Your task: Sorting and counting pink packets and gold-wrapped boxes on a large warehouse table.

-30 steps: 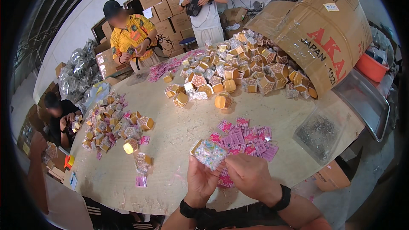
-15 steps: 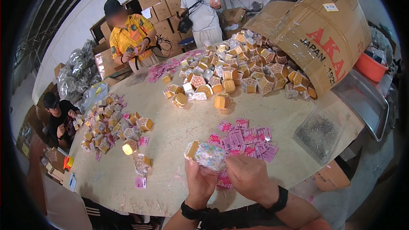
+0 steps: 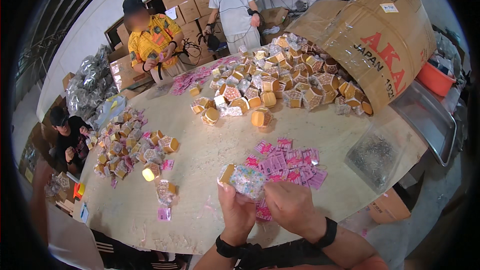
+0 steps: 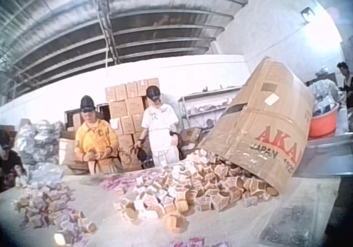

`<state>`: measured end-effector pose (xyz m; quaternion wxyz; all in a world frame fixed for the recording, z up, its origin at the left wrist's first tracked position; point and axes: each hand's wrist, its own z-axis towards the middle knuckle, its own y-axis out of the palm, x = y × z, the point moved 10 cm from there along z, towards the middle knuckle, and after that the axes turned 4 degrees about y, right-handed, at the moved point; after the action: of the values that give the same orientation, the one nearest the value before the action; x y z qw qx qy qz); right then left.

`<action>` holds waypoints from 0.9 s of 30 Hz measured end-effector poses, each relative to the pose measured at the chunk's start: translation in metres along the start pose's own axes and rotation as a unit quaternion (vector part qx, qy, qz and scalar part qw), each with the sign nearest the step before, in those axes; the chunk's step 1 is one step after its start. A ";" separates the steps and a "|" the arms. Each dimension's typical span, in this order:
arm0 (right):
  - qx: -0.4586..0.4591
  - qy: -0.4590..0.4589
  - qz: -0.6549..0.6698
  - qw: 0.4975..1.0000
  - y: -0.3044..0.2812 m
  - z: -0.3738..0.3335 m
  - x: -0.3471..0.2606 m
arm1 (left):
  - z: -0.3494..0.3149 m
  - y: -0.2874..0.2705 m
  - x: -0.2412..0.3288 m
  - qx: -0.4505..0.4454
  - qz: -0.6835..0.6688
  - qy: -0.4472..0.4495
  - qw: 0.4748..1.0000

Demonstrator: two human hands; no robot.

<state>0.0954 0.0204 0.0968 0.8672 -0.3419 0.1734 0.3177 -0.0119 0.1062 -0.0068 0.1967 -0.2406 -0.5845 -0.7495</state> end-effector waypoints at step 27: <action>-0.066 0.060 0.015 0.996 0.022 -0.003 0.030 | 0.005 -0.001 0.009 -0.035 0.069 -0.003 0.997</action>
<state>0.1027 0.0437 0.0689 0.8260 -0.4145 0.2086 0.3201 -0.0187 0.1116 -0.0014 0.2381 -0.2891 -0.5406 -0.7533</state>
